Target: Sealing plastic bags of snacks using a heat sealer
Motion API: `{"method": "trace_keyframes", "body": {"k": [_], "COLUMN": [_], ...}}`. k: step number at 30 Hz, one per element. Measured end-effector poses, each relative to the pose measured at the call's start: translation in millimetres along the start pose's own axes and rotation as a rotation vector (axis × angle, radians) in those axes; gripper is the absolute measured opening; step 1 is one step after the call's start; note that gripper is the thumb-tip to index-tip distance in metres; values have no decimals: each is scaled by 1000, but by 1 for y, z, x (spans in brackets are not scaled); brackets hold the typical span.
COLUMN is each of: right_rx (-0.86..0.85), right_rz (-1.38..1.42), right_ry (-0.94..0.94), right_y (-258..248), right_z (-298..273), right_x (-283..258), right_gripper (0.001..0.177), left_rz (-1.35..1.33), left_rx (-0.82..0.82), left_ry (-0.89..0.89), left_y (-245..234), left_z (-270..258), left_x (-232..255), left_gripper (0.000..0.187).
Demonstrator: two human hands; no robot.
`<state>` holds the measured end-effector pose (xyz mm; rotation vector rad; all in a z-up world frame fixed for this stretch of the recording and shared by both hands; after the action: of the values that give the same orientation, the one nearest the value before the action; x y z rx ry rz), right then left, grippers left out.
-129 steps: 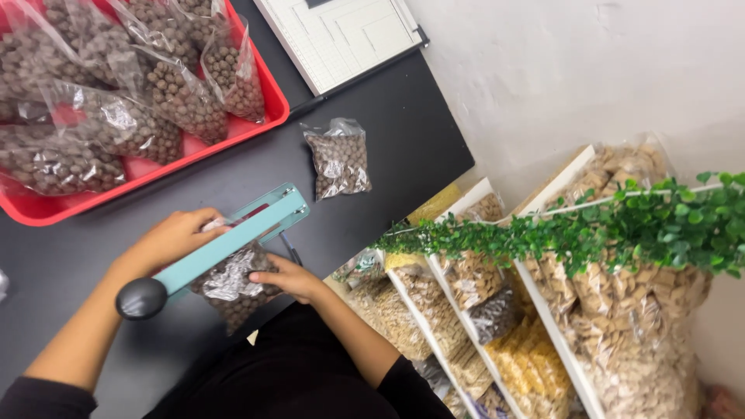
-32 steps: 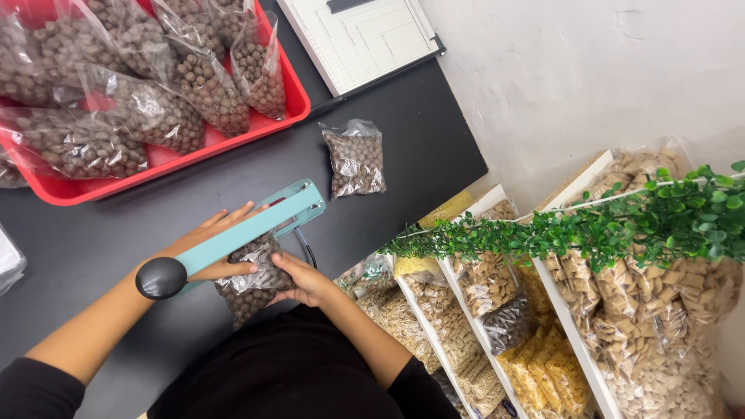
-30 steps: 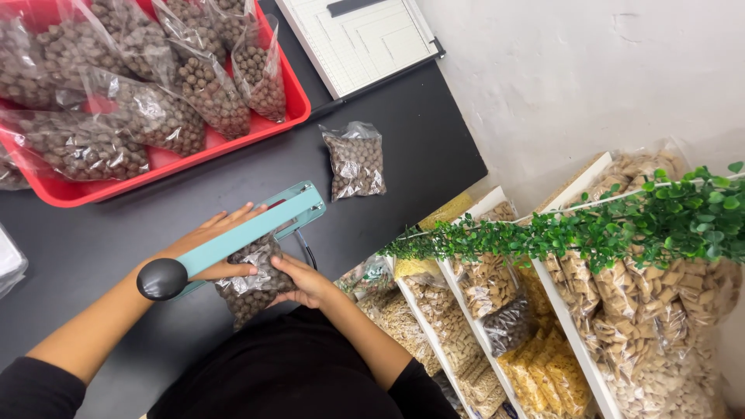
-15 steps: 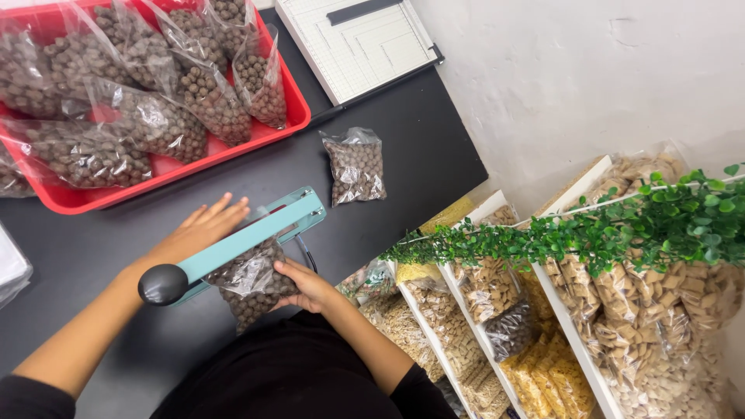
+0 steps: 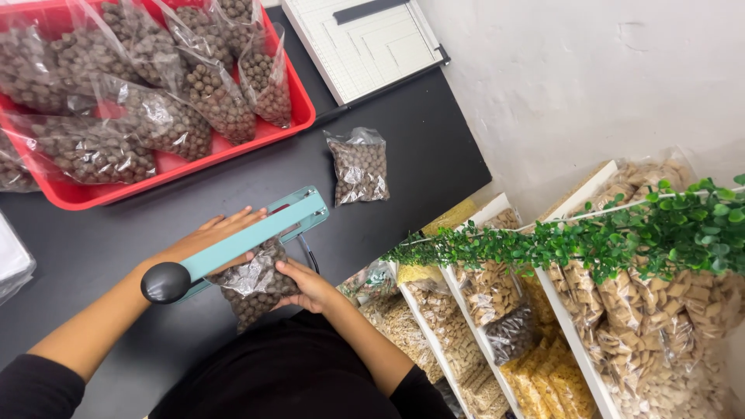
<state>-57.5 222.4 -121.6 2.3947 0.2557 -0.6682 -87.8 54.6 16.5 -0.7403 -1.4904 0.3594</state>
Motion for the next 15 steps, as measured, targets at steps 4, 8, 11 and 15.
{"method": "trace_keyframes", "body": {"k": [4,8,11,15], "right_rx": [-14,-22,-25,-7], "right_rz": [-8,-13,-1,-44], "right_ry": [-5,-18,-31,57], "right_y": [-4,-3,-12,2], "right_z": [2,2,7,-6], "right_x": [3,3,9,-5], "right_gripper": [67,65,64,71], "left_rz": [138,-130,30,56], "left_rx": [17,-149,2,510], "left_ry": [-5,-171,-285,-429], "left_y": [-2,18,28,-45], "left_z": [5,4,-2,-63], "left_x": [-22,-74,-135,-97], "left_gripper": [68,69,64,27]}}
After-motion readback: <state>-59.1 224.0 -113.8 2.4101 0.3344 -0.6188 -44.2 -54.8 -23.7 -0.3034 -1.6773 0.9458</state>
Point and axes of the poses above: each hand's wrist, its own z-axis towards the middle knuckle, its own y-axis out of the palm, x = y × z, the point moved 10 cm from there along z, towards the middle knuckle, and after that the axes turned 5 degrees about x, right-handed, at the moved point
